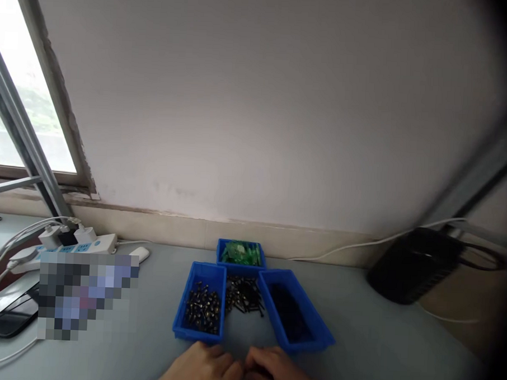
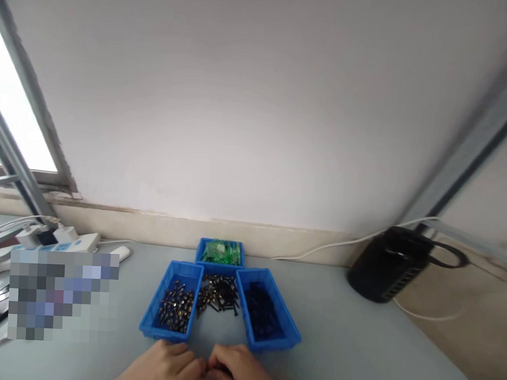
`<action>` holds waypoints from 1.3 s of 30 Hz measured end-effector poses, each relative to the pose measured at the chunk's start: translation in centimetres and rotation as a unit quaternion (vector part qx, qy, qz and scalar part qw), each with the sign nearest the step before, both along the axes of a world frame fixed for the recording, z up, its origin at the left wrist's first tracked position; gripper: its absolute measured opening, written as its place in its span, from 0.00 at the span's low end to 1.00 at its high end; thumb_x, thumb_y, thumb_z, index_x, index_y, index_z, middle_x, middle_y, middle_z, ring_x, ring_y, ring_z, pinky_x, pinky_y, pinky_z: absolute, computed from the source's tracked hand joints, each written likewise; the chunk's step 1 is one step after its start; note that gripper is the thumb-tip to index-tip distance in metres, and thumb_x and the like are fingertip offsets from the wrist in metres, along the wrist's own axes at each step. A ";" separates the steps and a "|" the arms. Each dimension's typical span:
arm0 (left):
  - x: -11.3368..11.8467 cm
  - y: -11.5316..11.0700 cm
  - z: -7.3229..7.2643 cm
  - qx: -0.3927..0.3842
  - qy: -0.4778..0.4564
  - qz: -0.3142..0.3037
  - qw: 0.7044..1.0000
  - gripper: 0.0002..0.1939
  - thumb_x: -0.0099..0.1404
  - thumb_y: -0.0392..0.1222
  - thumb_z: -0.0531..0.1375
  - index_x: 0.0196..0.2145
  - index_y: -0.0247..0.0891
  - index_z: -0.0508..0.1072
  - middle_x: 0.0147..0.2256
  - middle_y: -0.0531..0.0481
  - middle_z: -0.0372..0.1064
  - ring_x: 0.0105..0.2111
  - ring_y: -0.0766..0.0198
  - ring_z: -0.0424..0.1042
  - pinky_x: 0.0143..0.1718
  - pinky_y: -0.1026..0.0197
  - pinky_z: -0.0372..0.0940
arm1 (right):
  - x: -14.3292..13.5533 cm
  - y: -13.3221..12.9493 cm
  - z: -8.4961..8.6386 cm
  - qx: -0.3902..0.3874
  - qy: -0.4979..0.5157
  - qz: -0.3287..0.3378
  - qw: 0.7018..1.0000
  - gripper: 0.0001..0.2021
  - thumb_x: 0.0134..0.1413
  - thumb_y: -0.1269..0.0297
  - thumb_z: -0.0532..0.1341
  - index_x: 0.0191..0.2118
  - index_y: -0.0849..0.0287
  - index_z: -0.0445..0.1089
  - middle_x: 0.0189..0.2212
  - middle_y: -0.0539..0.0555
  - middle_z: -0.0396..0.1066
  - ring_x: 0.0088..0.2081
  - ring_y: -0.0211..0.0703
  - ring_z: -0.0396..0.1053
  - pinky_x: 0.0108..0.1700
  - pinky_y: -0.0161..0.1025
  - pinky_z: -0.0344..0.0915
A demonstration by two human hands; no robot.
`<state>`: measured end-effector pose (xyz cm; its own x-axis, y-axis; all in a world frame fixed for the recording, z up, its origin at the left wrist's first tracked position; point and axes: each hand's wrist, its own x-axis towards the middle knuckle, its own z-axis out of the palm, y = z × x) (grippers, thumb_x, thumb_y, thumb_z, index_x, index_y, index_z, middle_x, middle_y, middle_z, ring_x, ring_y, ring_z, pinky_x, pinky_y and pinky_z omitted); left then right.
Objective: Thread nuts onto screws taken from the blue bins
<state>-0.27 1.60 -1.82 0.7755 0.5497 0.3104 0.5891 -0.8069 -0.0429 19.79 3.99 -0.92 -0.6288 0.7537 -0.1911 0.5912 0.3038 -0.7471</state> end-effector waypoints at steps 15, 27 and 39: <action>0.0 -0.8 3.0 -0.186 -0.050 0.073 0.979 0.07 0.66 0.37 0.54 0.37 0.38 0.72 0.33 0.52 0.71 0.32 0.64 0.72 0.33 0.69 0.63 | -0.7 -0.2 1.3 0.045 0.070 0.014 0.996 0.05 0.50 0.69 0.56 0.27 0.60 0.68 0.25 0.48 0.69 0.29 0.38 0.64 0.31 0.31 0.56; 1.1 -2.3 2.4 -0.162 -0.035 0.150 0.975 0.08 0.63 0.35 0.52 0.33 0.38 0.71 0.33 0.50 0.72 0.33 0.60 0.72 0.34 0.65 0.64 | -1.3 -3.5 1.9 0.131 0.017 -0.077 0.988 0.09 0.53 0.68 0.53 0.26 0.60 0.67 0.25 0.50 0.70 0.31 0.41 0.66 0.32 0.33 0.56; 1.6 -4.8 0.9 -0.177 -0.122 0.228 0.950 0.08 0.64 0.37 0.51 0.35 0.37 0.69 0.35 0.48 0.69 0.37 0.59 0.69 0.36 0.62 0.61 | -2.4 -5.8 0.3 0.215 0.071 -0.122 0.966 0.10 0.56 0.68 0.51 0.28 0.60 0.66 0.27 0.52 0.71 0.31 0.42 0.67 0.33 0.35 0.58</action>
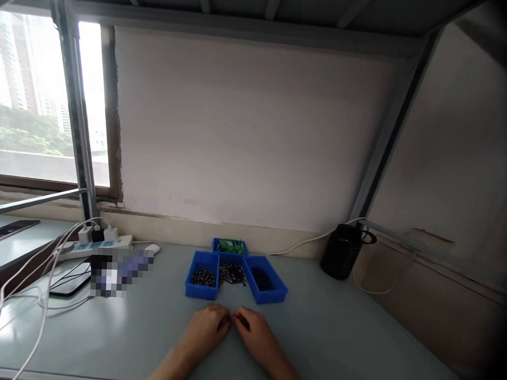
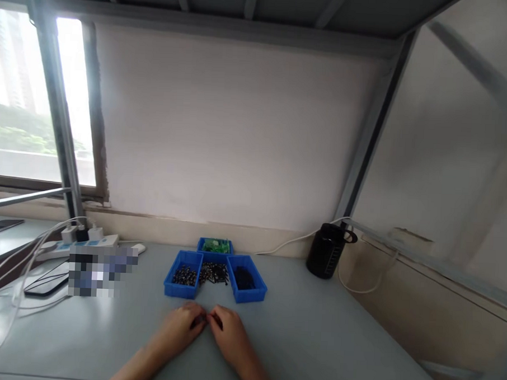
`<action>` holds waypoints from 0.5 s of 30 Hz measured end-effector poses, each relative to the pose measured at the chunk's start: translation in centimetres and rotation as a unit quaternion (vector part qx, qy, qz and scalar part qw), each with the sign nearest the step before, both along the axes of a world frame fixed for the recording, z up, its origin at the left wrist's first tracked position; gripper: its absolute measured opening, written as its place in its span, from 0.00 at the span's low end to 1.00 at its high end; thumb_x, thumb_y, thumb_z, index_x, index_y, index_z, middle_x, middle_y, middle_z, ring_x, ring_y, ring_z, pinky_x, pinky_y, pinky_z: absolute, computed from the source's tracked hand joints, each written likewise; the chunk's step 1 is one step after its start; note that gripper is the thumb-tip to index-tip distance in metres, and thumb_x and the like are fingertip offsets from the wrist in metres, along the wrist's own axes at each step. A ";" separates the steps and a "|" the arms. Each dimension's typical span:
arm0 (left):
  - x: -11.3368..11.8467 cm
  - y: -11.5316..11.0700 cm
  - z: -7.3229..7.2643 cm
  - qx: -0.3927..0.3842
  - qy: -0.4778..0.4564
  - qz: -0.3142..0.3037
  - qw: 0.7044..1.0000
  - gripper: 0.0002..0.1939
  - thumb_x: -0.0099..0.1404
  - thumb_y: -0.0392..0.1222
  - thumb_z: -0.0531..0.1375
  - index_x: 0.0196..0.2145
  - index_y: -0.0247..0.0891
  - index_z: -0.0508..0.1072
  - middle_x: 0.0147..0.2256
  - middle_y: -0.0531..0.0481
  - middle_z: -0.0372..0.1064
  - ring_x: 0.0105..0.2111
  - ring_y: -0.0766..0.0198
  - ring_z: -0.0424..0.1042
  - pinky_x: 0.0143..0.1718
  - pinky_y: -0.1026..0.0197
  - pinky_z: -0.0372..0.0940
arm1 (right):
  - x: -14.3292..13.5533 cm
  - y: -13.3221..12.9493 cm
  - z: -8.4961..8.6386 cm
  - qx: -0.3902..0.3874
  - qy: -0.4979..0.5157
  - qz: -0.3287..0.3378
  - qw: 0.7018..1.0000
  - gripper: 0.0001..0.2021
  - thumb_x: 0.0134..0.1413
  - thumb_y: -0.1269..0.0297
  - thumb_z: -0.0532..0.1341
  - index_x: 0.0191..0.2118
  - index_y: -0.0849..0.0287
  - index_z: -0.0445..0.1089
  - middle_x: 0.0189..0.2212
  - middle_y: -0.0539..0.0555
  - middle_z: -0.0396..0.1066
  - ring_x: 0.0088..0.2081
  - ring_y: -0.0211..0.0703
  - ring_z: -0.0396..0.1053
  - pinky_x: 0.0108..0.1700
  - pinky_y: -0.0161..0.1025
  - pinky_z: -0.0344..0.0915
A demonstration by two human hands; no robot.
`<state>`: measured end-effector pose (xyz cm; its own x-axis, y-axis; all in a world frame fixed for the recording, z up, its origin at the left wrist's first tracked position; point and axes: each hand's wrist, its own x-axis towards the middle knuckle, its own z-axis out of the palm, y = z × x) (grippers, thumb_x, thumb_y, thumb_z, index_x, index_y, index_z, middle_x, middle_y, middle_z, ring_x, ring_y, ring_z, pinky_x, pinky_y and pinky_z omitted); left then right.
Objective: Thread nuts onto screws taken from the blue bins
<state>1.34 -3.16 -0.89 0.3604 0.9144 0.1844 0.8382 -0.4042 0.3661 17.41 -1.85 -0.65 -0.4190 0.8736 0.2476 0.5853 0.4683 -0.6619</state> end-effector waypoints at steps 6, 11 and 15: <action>0.1 -0.8 0.2 0.021 0.001 -0.016 1.000 0.09 0.67 0.39 0.50 0.37 0.38 0.69 0.38 0.49 0.68 0.39 0.61 0.67 0.39 0.63 0.60 | 0.6 -0.8 -0.4 0.018 0.002 -0.007 1.000 0.09 0.57 0.67 0.51 0.30 0.59 0.67 0.29 0.53 0.71 0.34 0.43 0.68 0.37 0.36 0.59; -0.3 -0.8 0.1 0.045 -0.045 -0.019 0.998 0.10 0.67 0.39 0.50 0.39 0.40 0.70 0.38 0.51 0.66 0.39 0.63 0.67 0.40 0.65 0.60 | 0.6 -0.6 -0.6 0.036 -0.012 0.000 0.999 0.09 0.56 0.68 0.51 0.30 0.59 0.68 0.30 0.53 0.71 0.35 0.43 0.67 0.38 0.37 0.59; -0.4 -0.9 0.1 0.057 -0.087 -0.042 0.994 0.09 0.67 0.38 0.51 0.37 0.40 0.71 0.37 0.52 0.66 0.39 0.64 0.66 0.40 0.66 0.59 | 0.4 -0.6 -0.9 0.066 -0.029 0.012 0.997 0.10 0.57 0.69 0.50 0.28 0.59 0.67 0.29 0.53 0.69 0.35 0.44 0.67 0.37 0.38 0.59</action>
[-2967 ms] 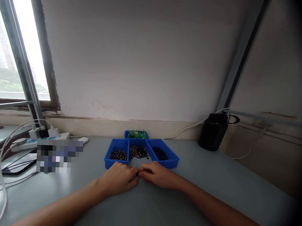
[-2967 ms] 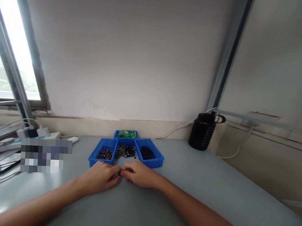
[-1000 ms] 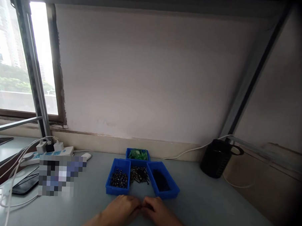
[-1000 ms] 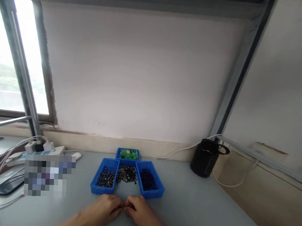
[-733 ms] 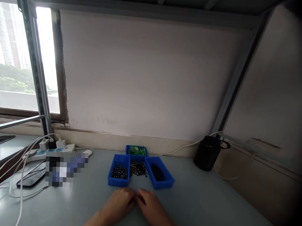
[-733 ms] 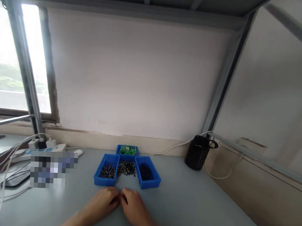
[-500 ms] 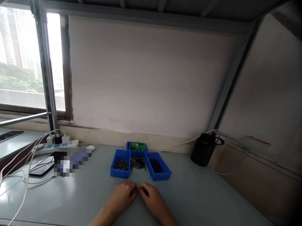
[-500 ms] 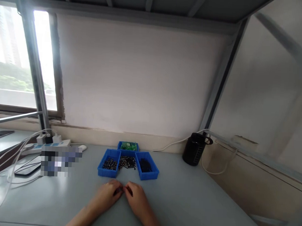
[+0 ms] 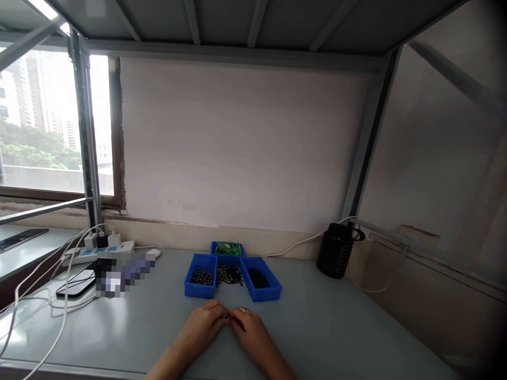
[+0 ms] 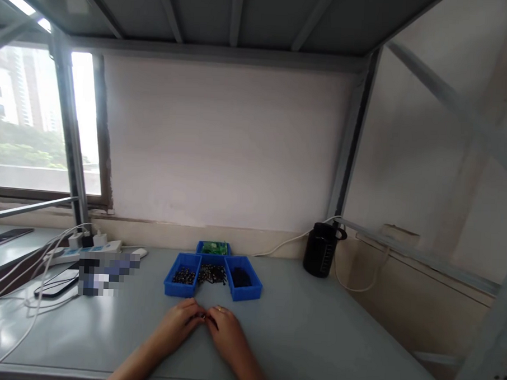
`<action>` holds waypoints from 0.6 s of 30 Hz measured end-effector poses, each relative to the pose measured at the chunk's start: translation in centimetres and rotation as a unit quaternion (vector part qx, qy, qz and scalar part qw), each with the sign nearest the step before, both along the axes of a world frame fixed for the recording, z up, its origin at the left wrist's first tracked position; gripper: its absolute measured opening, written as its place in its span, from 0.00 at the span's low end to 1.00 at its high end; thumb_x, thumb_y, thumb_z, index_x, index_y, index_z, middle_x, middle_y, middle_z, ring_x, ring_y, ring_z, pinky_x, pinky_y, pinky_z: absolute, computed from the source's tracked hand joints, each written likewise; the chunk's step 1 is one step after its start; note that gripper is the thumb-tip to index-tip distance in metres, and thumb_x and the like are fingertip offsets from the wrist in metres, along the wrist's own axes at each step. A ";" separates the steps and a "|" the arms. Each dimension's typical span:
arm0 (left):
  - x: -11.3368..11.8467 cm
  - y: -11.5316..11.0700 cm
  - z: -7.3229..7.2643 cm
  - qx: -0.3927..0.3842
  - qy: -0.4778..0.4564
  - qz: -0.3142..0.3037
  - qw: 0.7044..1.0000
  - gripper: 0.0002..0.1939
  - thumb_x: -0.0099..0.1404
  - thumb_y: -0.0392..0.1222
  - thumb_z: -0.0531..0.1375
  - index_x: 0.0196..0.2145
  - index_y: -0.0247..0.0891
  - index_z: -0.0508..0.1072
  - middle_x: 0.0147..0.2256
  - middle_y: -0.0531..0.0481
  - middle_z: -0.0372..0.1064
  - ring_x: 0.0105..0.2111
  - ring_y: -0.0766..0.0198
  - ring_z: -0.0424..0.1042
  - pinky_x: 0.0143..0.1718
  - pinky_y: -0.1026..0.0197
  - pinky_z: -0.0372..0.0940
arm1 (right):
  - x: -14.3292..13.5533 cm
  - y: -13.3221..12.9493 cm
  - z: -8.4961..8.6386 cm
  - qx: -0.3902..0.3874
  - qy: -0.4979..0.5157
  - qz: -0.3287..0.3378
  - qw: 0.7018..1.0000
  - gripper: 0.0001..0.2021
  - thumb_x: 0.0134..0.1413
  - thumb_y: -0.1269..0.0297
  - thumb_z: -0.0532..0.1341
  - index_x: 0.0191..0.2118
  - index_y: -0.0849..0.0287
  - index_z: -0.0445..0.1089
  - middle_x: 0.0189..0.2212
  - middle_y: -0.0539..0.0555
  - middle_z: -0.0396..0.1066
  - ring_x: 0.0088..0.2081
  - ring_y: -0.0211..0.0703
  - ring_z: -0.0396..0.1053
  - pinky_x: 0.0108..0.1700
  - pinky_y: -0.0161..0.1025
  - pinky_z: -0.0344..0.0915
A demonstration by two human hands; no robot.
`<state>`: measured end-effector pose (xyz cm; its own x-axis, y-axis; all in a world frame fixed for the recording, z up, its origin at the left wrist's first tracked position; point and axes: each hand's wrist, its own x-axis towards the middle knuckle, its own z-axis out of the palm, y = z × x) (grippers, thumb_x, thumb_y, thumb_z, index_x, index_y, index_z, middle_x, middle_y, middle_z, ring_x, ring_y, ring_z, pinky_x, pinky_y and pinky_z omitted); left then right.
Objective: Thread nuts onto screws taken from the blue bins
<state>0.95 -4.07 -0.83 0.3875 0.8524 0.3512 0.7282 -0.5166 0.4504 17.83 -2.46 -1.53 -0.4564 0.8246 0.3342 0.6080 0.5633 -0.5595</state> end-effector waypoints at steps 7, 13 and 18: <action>0.0 0.2 -0.1 -0.024 -0.047 -0.008 0.999 0.08 0.65 0.36 0.53 0.35 0.39 0.71 0.37 0.52 0.68 0.39 0.64 0.66 0.41 0.65 0.59 | -0.1 0.0 -0.3 0.004 -0.006 0.015 1.000 0.11 0.57 0.68 0.49 0.29 0.59 0.67 0.30 0.53 0.69 0.36 0.45 0.66 0.38 0.38 0.60; -0.1 0.7 -0.8 -0.026 -0.118 -0.007 0.993 0.07 0.61 0.35 0.56 0.37 0.39 0.72 0.35 0.53 0.70 0.36 0.64 0.67 0.41 0.65 0.59 | -0.1 0.4 -0.3 -0.006 0.019 0.030 0.999 0.10 0.57 0.68 0.50 0.31 0.59 0.68 0.31 0.53 0.69 0.37 0.45 0.67 0.39 0.37 0.60; 0.0 0.8 -1.0 -0.011 -0.108 0.005 0.994 0.06 0.60 0.38 0.58 0.36 0.39 0.72 0.34 0.53 0.70 0.36 0.64 0.67 0.39 0.65 0.59 | -0.2 0.6 -0.5 -0.001 0.020 0.027 0.999 0.10 0.56 0.70 0.50 0.30 0.59 0.67 0.30 0.53 0.69 0.36 0.44 0.67 0.38 0.37 0.59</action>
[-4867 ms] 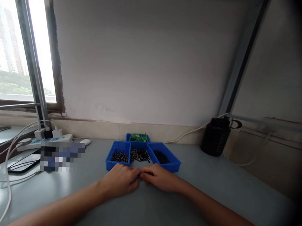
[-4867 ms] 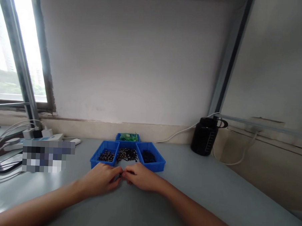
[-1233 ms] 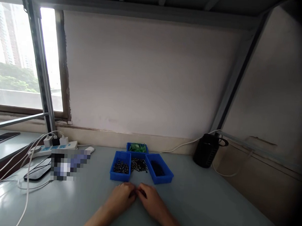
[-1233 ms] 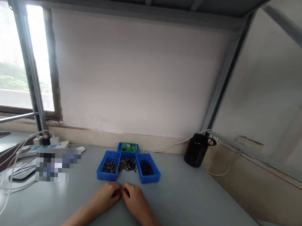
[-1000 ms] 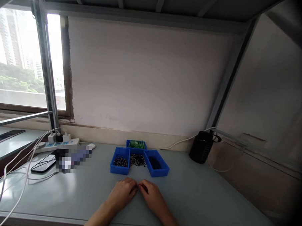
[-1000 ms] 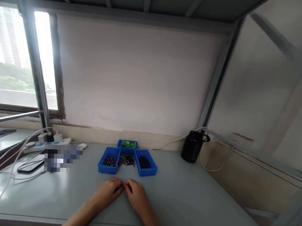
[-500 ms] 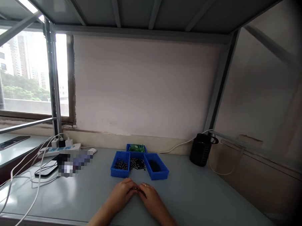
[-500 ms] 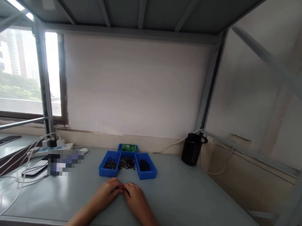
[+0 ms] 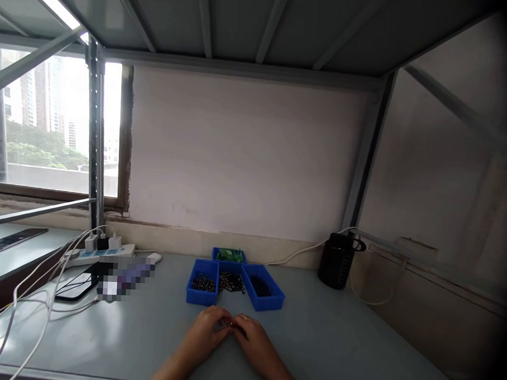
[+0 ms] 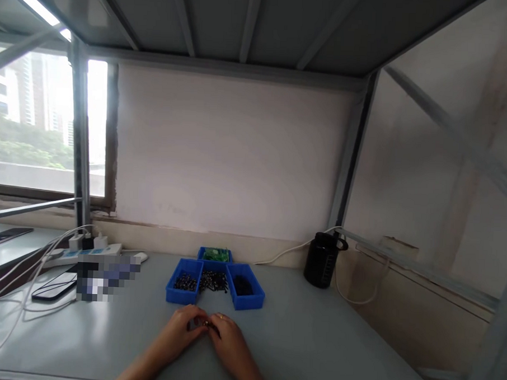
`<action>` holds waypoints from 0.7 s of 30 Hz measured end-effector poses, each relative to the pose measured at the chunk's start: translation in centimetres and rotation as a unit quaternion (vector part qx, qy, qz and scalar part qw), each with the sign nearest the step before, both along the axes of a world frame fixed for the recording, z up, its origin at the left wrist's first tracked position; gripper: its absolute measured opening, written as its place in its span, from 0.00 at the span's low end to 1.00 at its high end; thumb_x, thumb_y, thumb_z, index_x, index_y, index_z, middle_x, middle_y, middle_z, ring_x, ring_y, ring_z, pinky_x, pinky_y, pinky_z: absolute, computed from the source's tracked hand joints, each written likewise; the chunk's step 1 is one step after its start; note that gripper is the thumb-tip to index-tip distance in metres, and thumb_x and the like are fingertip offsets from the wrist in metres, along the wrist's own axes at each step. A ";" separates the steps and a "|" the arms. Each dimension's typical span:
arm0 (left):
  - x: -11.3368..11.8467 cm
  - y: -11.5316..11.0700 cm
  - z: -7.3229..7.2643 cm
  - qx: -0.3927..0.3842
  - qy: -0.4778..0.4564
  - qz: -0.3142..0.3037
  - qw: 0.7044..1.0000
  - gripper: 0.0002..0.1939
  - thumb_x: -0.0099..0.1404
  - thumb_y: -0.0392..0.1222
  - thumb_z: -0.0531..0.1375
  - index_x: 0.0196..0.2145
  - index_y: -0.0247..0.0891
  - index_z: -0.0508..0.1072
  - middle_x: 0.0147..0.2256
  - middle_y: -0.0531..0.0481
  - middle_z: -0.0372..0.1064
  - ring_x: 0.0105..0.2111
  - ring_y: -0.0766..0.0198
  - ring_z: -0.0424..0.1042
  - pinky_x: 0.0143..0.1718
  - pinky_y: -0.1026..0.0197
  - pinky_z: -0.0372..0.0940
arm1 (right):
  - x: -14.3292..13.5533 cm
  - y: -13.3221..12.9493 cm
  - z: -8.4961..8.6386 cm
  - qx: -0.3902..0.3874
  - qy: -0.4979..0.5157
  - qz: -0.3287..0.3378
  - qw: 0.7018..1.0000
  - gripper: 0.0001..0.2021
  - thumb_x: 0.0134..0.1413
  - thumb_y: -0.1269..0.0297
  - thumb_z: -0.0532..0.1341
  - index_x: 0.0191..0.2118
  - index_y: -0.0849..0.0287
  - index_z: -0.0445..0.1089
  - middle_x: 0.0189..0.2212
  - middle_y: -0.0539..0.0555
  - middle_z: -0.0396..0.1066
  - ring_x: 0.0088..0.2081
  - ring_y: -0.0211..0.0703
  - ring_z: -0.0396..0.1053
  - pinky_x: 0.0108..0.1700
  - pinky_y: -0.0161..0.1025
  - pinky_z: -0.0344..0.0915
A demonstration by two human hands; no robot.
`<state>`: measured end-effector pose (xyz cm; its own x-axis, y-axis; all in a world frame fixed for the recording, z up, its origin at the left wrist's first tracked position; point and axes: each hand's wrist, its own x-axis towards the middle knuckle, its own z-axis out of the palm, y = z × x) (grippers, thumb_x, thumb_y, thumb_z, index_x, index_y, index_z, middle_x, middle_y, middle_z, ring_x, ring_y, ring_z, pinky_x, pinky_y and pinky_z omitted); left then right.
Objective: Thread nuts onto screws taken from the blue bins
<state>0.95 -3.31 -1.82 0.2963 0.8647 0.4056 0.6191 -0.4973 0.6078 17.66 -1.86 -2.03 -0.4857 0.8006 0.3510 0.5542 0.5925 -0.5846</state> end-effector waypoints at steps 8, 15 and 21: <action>0.0 0.0 -0.2 -0.004 0.026 0.005 1.000 0.09 0.64 0.40 0.53 0.39 0.41 0.72 0.37 0.53 0.72 0.40 0.62 0.68 0.52 0.59 0.54 | -0.1 -0.2 0.1 0.013 -0.011 -0.026 1.000 0.08 0.56 0.68 0.52 0.29 0.59 0.67 0.29 0.52 0.70 0.34 0.43 0.67 0.37 0.36 0.59; 0.0 0.3 -0.5 -0.025 0.035 0.025 0.999 0.09 0.63 0.38 0.53 0.39 0.40 0.72 0.37 0.52 0.72 0.39 0.62 0.68 0.46 0.62 0.59 | -0.1 -0.1 0.0 0.032 0.011 -0.057 0.998 0.08 0.55 0.71 0.52 0.28 0.58 0.66 0.29 0.52 0.69 0.33 0.41 0.67 0.36 0.33 0.60; 0.4 0.2 -0.4 -0.029 0.108 0.026 0.993 0.08 0.62 0.37 0.52 0.33 0.38 0.72 0.34 0.51 0.70 0.37 0.62 0.68 0.37 0.66 0.60 | -0.3 -0.1 0.1 0.061 -0.020 -0.055 0.996 0.09 0.54 0.72 0.51 0.27 0.58 0.66 0.28 0.52 0.69 0.33 0.42 0.68 0.36 0.34 0.61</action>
